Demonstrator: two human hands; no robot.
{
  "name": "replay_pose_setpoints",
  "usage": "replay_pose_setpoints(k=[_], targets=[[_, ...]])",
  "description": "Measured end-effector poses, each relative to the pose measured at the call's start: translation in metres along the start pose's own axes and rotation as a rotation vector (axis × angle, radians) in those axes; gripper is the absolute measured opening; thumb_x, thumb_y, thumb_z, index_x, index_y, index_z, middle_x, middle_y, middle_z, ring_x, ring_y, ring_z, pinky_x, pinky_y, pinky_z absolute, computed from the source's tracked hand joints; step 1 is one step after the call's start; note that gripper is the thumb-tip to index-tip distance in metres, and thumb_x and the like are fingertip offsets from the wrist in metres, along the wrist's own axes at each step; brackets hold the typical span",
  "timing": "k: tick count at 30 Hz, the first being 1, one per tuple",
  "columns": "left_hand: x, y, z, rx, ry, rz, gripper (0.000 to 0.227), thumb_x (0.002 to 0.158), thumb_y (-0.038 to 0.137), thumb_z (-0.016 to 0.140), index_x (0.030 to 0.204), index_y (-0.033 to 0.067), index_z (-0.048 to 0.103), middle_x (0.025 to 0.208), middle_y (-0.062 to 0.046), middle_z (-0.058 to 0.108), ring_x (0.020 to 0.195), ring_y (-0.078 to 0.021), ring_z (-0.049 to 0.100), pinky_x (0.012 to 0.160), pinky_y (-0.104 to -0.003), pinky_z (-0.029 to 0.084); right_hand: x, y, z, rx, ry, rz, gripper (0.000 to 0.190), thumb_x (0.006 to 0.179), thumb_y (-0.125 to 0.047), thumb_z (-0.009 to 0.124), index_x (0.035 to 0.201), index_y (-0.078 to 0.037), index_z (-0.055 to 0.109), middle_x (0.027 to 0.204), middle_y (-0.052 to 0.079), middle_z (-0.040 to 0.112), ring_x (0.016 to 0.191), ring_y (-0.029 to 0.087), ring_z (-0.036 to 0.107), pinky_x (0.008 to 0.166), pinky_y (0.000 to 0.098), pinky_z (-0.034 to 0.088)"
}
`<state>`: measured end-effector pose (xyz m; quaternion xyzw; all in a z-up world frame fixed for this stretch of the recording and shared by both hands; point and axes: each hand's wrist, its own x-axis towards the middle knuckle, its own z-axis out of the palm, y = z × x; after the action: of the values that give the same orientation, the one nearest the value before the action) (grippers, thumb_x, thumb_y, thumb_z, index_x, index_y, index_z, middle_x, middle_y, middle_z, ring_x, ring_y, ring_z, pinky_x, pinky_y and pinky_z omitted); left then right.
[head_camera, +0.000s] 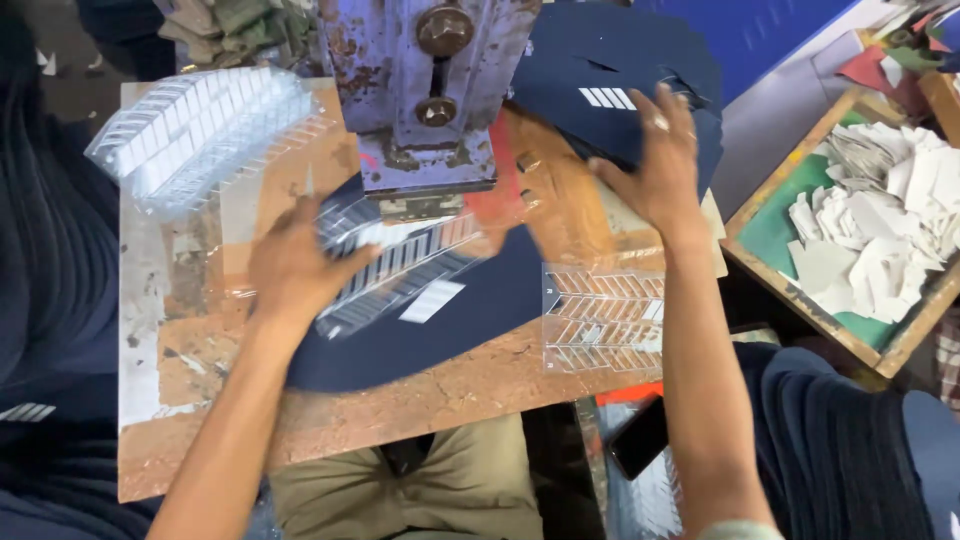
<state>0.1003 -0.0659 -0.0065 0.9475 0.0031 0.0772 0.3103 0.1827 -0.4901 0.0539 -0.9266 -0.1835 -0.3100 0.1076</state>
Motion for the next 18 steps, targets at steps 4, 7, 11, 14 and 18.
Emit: replay_pose_setpoints(k=[4, 7, 11, 14, 18], targets=[[-0.090, -0.067, -0.043, 0.128, 0.177, -0.084, 0.081, 0.074, 0.056, 0.085, 0.134, 0.0071, 0.063, 0.113, -0.019, 0.072, 0.100, -0.0379, 0.070, 0.082, -0.047, 0.056, 0.019, 0.041, 0.047, 0.009, -0.140, -0.042, 0.055, 0.082, -0.032, 0.089, 0.126, -0.004, 0.070, 0.140, 0.028, 0.062, 0.132, 0.049, 0.055, 0.113, 0.0498, 0.042], [-0.130, -0.097, -0.094, 0.524, -0.072, -0.444, 0.093, 0.067, 0.068, 0.085, 0.137, 0.0096, 0.064, 0.105, -0.020, 0.073, 0.101, -0.0393, 0.071, 0.084, -0.052, 0.056, 0.022, 0.047, 0.041, 0.082, -0.146, 0.018, 0.031, 0.097, -0.026, 0.080, 0.120, -0.007, 0.073, 0.120, 0.021, 0.072, 0.111, 0.042, 0.068, 0.096, 0.0463, 0.053], [-0.150, -0.112, -0.109, 0.803, -0.025, -0.382, 0.102, 0.060, 0.070, 0.082, 0.140, 0.0086, 0.062, 0.118, -0.020, 0.069, 0.117, -0.0397, 0.065, 0.094, -0.053, 0.053, 0.015, 0.085, 0.015, 0.218, 0.082, 0.090, 0.013, 0.114, -0.013, 0.063, 0.115, -0.004, 0.073, 0.102, 0.017, 0.074, 0.090, 0.030, 0.070, 0.079, 0.0410, 0.054], [-0.139, -0.083, -0.097, 0.482, 0.150, -0.155, 0.108, 0.066, 0.067, 0.077, 0.151, 0.0037, 0.052, 0.144, -0.023, 0.056, 0.136, -0.0415, 0.054, 0.107, -0.054, 0.048, -0.021, 0.042, -0.023, 0.137, 0.601, 0.473, 0.038, 0.121, -0.015, 0.069, 0.097, 0.012, 0.060, 0.083, 0.025, 0.056, 0.074, 0.029, 0.044, 0.069, 0.0404, 0.044], [-0.085, -0.052, -0.063, -0.722, -0.168, -0.120, 0.103, 0.085, 0.072, 0.059, 0.159, 0.0043, 0.034, 0.155, -0.021, 0.048, 0.140, -0.0376, 0.051, 0.109, -0.050, 0.046, -0.083, -0.118, -0.068, 0.108, 0.173, 0.031, 0.033, 0.102, 0.000, 0.050, 0.131, 0.005, 0.066, 0.125, 0.019, 0.069, 0.114, 0.032, 0.064, 0.100, 0.0440, 0.048]])
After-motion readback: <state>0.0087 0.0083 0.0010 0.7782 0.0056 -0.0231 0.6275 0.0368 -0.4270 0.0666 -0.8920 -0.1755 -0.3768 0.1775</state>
